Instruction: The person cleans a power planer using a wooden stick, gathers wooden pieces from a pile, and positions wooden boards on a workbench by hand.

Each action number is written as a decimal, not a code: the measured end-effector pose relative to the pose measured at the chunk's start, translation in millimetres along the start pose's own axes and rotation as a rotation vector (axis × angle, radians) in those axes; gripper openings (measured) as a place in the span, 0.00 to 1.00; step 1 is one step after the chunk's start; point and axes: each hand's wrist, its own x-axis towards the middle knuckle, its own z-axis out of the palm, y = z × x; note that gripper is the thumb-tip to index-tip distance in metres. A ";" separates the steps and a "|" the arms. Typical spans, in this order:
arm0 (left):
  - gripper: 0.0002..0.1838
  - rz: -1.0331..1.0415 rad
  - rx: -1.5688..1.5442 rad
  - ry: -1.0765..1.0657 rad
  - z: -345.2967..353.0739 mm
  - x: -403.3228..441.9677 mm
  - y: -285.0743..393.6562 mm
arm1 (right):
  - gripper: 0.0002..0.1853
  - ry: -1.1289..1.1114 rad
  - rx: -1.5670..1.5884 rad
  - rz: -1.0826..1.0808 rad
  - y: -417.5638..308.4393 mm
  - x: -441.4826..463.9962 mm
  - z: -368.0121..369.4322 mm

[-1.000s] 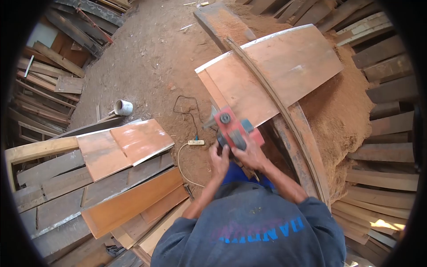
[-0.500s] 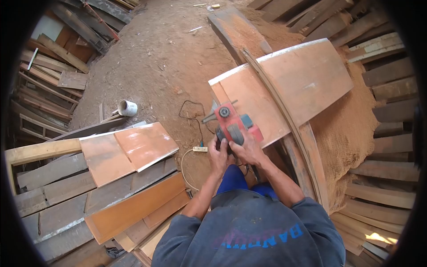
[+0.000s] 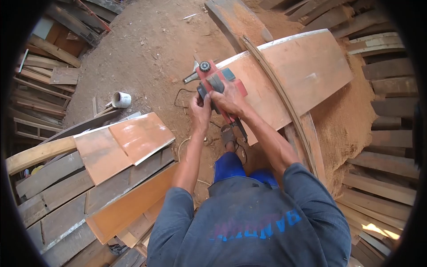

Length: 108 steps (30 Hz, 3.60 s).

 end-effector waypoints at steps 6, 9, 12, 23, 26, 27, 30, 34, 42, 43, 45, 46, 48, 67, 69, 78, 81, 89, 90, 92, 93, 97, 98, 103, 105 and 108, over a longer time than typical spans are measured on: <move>0.23 -0.041 0.226 0.029 9.3 -131.7 -46.5 | 0.25 -0.045 0.113 0.103 11.0 -149.0 -23.3; 0.27 -0.141 0.118 -0.043 16.6 -218.2 -70.6 | 0.23 0.000 0.139 0.065 35.0 -236.4 -28.7; 0.27 -0.172 0.057 -0.074 24.8 -292.5 -74.0 | 0.24 0.009 0.105 0.110 50.4 -311.4 -36.5; 0.24 -0.167 -0.033 -0.011 17.9 -175.3 -48.8 | 0.24 -0.031 0.045 0.155 22.9 -195.4 -24.2; 0.22 -0.045 0.096 0.025 10.4 -112.7 -34.1 | 0.25 0.022 0.031 0.046 15.7 -129.8 -10.3; 0.22 -0.049 0.097 0.030 7.8 -91.3 -26.3 | 0.25 0.030 0.024 0.027 12.6 -107.6 -7.2; 0.23 -0.026 0.090 0.011 -3.0 -23.8 -5.5 | 0.28 0.040 0.040 0.008 -11.1 -41.7 -4.8; 0.23 -0.031 0.104 0.041 -12.2 56.5 -4.6 | 0.32 -0.017 0.046 0.027 -23.6 36.4 -1.3; 0.25 -0.036 0.100 0.023 -3.0 -13.6 -15.8 | 0.30 -0.007 0.055 0.035 -13.5 -34.2 -8.2; 0.25 -0.013 0.159 0.024 -0.7 -36.2 -22.1 | 0.29 -0.048 0.107 0.059 -12.2 -58.9 -14.3; 0.22 -0.047 0.126 0.006 9.8 -94.1 -7.1 | 0.27 0.010 0.095 0.048 9.5 -108.0 -12.3; 0.23 -0.075 0.150 0.013 11.2 -121.5 -20.9 | 0.26 -0.018 0.094 0.081 14.8 -135.6 -16.0; 0.25 -0.112 0.072 -0.020 15.8 -175.3 -53.4 | 0.24 -0.007 0.088 0.069 26.5 -194.0 -22.2; 0.24 -0.117 0.070 0.037 6.7 -96.3 -35.2 | 0.25 0.004 0.021 0.048 13.3 -113.3 -8.5; 0.25 -0.096 0.111 0.044 1.8 -53.4 -28.8 | 0.25 0.002 0.019 0.041 6.3 -71.6 -4.7; 0.39 -0.227 -0.380 0.294 -64.8 16.2 -75.1 | 0.28 0.035 0.228 -0.020 -48.0 -37.4 -38.6; 0.42 -0.573 -0.378 0.413 -64.7 -13.5 -170.3 | 0.28 0.055 0.262 -0.031 -55.8 -93.3 -79.2; 0.51 -0.471 -0.816 0.017 107.3 -18.6 -124.4 | 0.24 0.249 0.314 0.126 -42.1 -204.8 -153.1; 0.51 -0.466 -0.792 0.030 102.8 -21.4 -128.2 | 0.25 0.246 0.387 0.183 -41.5 -213.3 -155.2; 0.50 -0.512 -0.653 0.170 87.5 -28.4 -136.1 | 0.25 0.227 0.509 0.278 -39.1 -223.9 -168.3; 0.51 -0.575 -0.513 0.292 69.6 -40.6 -141.1 | 0.25 0.248 0.468 0.278 -37.7 -228.6 -169.8; 0.54 -0.657 -0.501 0.331 52.3 -55.1 -147.8 | 0.25 0.283 0.428 0.169 -11.2 -242.4 -171.0; 0.54 -0.573 -0.634 0.129 82.7 -55.0 -140.3 | 0.25 0.273 0.400 0.156 -5.1 -245.2 -170.3; 0.51 -0.574 -0.828 -0.077 113.2 -65.5 -90.9 | 0.25 0.180 0.474 0.290 -24.8 -249.4 -157.2; 0.48 -0.527 -0.584 -0.005 90.7 -60.4 -118.2 | 0.25 0.130 0.538 0.298 -29.6 -248.2 -146.6; 0.44 -0.309 -0.246 0.220 31.7 -71.3 -205.9 | 0.25 0.054 0.491 0.233 -10.7 -255.9 -124.0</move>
